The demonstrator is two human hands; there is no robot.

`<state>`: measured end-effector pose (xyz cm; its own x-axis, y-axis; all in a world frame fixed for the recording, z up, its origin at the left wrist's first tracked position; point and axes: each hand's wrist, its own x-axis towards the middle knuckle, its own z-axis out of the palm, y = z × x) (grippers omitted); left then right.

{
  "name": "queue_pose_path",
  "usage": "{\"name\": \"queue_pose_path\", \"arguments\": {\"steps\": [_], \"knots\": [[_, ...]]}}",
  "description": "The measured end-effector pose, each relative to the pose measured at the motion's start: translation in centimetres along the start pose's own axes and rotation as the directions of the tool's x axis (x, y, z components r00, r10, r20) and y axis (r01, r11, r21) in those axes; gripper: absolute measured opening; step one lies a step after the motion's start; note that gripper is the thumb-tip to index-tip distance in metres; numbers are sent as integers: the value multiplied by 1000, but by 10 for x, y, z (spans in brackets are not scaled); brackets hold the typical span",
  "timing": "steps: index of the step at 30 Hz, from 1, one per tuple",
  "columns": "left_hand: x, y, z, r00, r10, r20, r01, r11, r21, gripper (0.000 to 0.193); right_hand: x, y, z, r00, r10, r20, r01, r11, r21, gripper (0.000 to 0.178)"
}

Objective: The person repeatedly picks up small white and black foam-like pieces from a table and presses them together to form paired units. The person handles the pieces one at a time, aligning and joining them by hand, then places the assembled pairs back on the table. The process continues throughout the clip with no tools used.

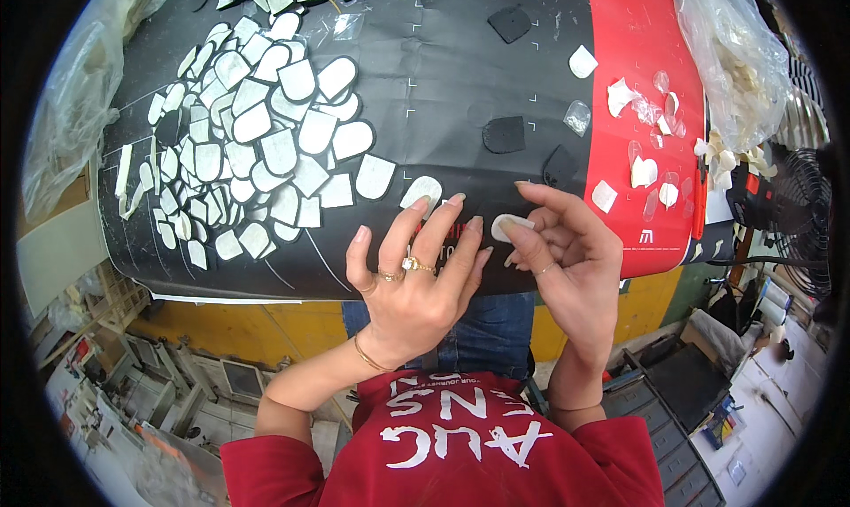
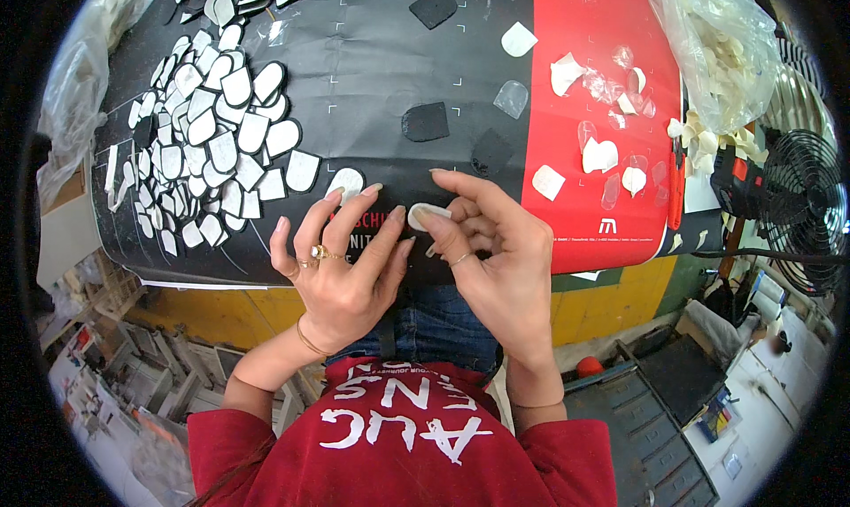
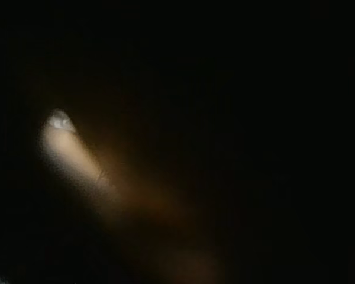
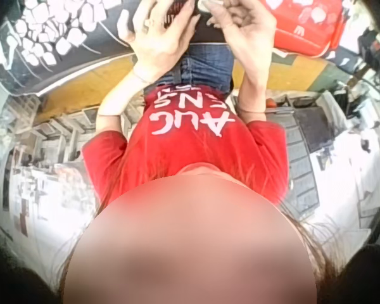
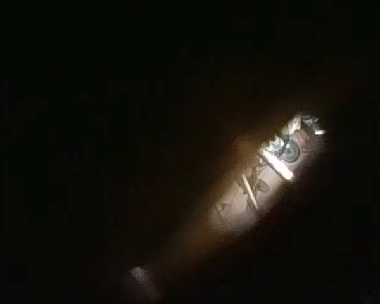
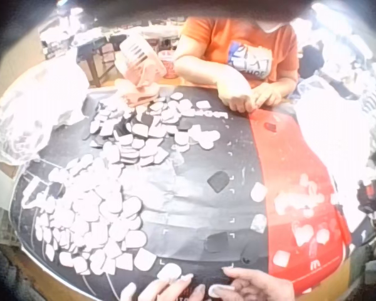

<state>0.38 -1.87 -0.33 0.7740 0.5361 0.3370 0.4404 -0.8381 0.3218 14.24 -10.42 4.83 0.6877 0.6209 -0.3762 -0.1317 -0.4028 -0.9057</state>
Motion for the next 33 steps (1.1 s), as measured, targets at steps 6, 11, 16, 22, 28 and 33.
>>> {"name": "queue_pose_path", "arguments": {"steps": [6,11,16,22,28,33], "knots": [[-4,3,0,997,-71,26,73,995,-67,30,11,-1,2,999,18,42,-9,978,-207,18],[-5,1,2,996,-86,32,88,990,-107,26,15,-2,2,996,78,47,-63,963,-262,14],[-6,0,3,996,-85,30,88,989,-118,26,17,-3,3,996,77,36,-61,947,-314,11],[-7,0,3,996,-79,40,83,990,-112,28,17,-3,5,998,53,31,-40,947,-320,11],[-6,0,4,997,-72,37,76,991,-111,28,16,-1,9,1000,-18,-8,14,951,-308,11],[-7,0,4,997,-80,20,81,991,-105,28,16,3,11,997,-70,-28,58,947,-316,11]]}}
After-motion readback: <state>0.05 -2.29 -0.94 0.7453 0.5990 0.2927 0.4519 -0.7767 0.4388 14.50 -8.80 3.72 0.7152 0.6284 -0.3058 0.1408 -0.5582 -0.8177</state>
